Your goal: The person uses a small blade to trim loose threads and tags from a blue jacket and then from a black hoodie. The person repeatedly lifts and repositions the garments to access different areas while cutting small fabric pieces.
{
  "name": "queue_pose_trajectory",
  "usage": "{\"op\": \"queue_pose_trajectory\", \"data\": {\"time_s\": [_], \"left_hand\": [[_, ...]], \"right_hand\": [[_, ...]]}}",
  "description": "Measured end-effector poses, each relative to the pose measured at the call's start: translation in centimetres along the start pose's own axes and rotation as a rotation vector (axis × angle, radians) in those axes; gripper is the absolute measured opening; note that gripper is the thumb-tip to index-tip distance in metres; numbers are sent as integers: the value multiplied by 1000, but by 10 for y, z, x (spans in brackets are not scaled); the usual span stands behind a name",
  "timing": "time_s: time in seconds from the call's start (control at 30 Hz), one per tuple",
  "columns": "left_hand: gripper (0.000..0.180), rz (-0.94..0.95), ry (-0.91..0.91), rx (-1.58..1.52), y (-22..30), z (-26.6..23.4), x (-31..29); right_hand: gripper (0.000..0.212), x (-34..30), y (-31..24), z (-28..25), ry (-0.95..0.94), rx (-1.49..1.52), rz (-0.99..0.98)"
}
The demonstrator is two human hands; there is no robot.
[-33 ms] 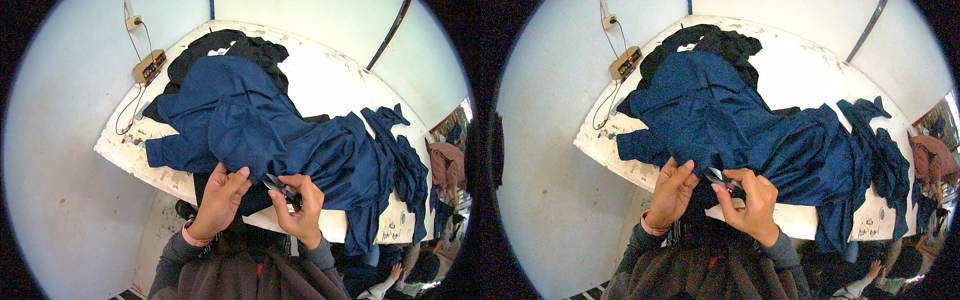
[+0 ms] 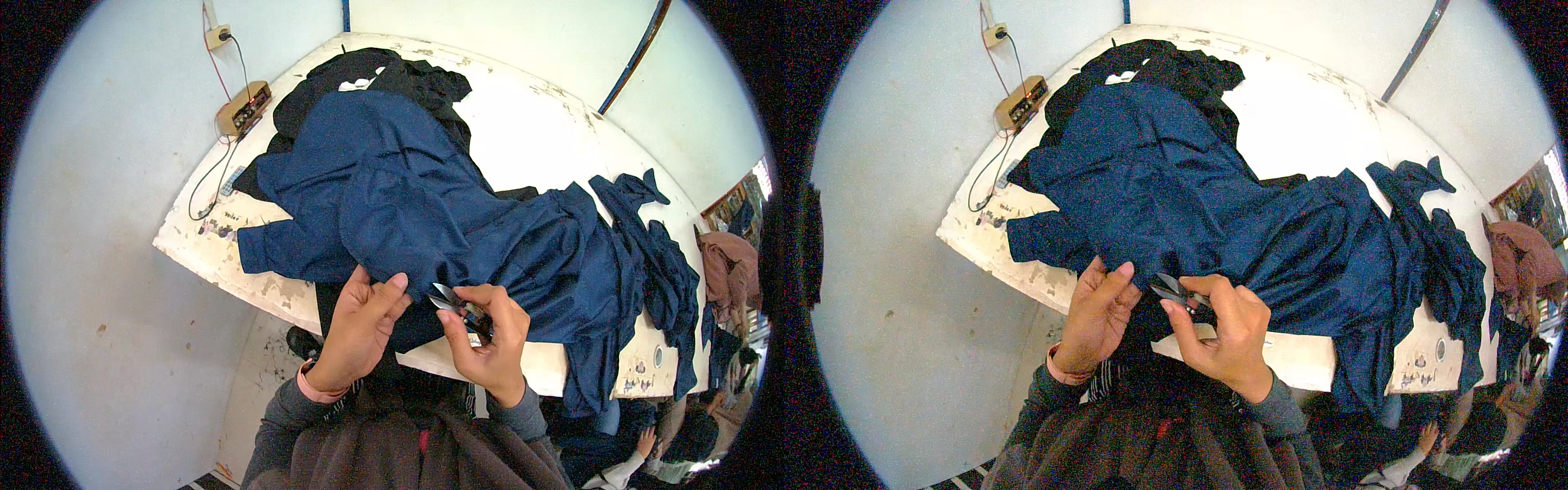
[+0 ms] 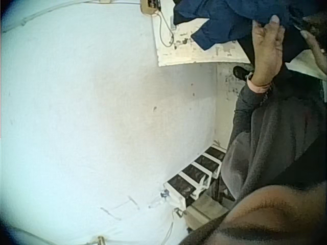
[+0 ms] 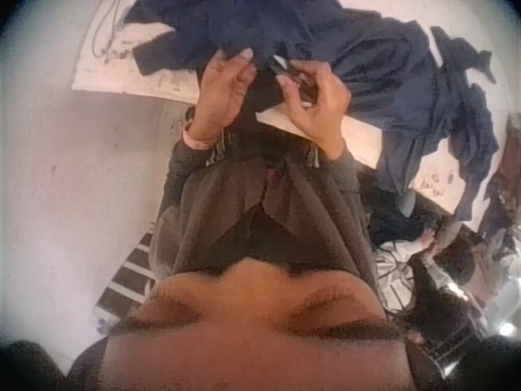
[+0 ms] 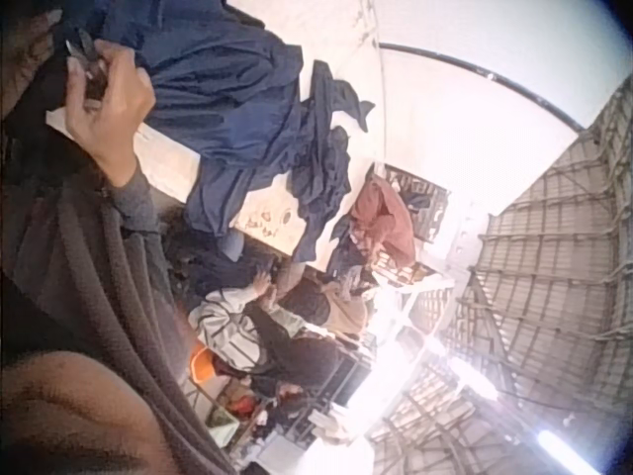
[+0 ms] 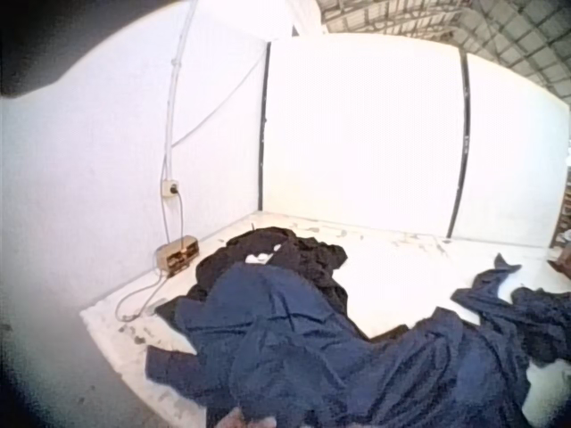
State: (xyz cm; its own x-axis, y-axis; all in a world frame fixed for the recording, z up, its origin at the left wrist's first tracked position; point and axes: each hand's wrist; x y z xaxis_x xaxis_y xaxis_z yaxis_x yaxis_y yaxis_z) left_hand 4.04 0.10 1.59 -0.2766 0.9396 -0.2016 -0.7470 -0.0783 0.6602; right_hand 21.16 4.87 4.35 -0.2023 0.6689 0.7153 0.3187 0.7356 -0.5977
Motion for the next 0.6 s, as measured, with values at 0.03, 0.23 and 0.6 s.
{"op": "queue_pose_trajectory", "data": {"time_s": [0.03,0.23,0.6], "left_hand": [[32,-2,-28,-9,1,-3,-1],[25,12,-34,-83,3,13,-2],[41,40,-66,-58,1,5,-2]], "right_hand": [[26,2,-1,0,-19,-17,-13],[24,9,-4,-3,-66,-117,-103],[20,1,-3,5,-31,-79,-43]]}}
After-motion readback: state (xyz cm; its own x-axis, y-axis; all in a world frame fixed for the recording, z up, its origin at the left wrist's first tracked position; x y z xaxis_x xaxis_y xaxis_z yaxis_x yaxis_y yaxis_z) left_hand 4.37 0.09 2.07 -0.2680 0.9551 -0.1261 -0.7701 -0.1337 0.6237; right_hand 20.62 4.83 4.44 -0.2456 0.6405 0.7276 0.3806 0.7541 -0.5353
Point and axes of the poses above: each hand's wrist, its own x-axis towards the middle knuckle, its own z-axis out of the palm, y = z × x, and after that the axes turned 8 degrees about y, right-handed
